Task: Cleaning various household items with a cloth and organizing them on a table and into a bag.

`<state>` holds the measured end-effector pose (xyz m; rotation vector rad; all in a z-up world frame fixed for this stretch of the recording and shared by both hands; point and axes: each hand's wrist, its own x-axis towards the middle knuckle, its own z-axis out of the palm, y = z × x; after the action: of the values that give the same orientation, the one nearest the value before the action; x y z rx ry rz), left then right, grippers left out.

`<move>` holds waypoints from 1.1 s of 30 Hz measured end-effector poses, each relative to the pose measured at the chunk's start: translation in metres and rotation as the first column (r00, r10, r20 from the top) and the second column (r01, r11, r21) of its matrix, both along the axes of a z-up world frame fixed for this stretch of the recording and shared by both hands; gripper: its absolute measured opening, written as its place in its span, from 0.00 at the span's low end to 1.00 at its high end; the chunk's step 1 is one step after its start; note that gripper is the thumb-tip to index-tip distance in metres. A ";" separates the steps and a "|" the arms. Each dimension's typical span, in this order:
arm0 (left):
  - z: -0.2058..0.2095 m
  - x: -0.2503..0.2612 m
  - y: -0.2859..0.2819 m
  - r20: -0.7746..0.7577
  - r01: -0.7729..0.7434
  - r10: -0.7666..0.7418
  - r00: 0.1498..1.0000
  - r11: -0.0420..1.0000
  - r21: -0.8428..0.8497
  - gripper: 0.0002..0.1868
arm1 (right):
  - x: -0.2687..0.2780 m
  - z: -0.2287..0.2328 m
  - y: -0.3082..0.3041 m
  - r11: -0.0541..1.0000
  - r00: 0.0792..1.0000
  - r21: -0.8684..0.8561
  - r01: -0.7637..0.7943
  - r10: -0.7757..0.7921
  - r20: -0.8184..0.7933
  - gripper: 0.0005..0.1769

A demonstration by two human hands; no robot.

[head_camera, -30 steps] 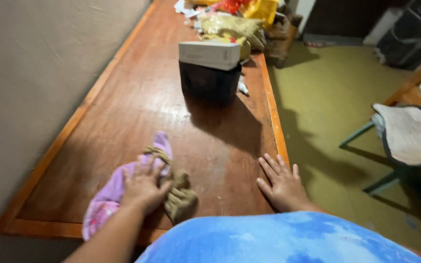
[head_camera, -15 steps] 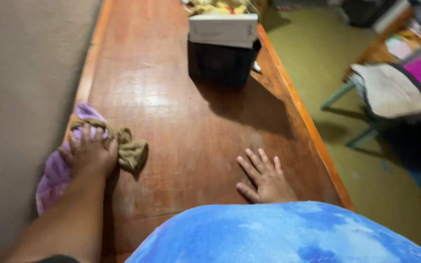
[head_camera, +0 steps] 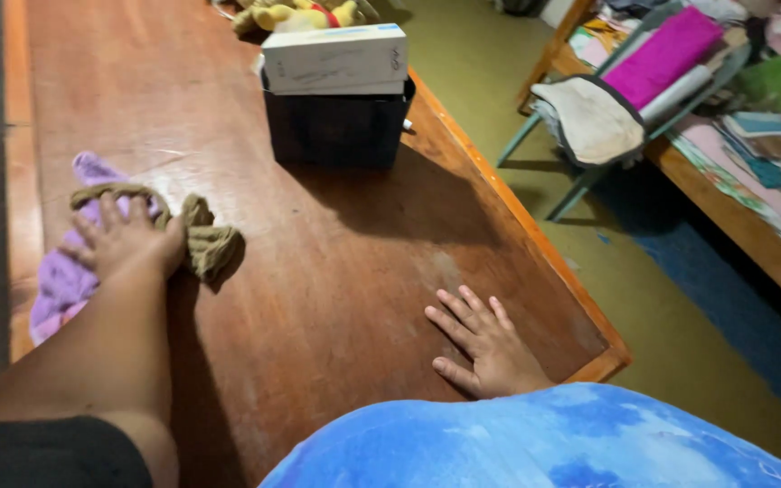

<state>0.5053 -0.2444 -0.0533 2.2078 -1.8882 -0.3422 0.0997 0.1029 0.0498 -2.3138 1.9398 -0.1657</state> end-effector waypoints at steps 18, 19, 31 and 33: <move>0.061 -0.221 0.182 -0.002 0.820 -0.820 0.573 0.573 -0.004 0.36 | -0.023 -0.033 0.004 0.989 0.999 -0.145 -0.007 0.013 0.042 0.27; 0.046 -0.205 0.170 0.009 0.813 -0.813 0.582 0.582 -0.005 0.36 | -0.020 -0.029 0.005 0.988 0.999 -0.155 -0.017 0.025 0.049 0.27; 0.011 -0.074 0.194 0.072 -0.234 0.238 0.969 0.971 -0.056 0.42 | -0.086 -0.033 0.039 0.952 0.940 -0.136 -0.275 0.296 0.170 0.29; 0.036 -0.120 0.220 0.037 -0.349 0.349 0.936 0.937 -0.010 0.42 | -0.123 -0.036 0.045 0.915 0.876 -0.058 -0.399 0.400 0.269 0.28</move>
<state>0.3850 -0.0241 -0.0177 2.5018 -1.4661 -0.2345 -0.0231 0.1478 0.0134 -2.4735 1.3006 -0.4218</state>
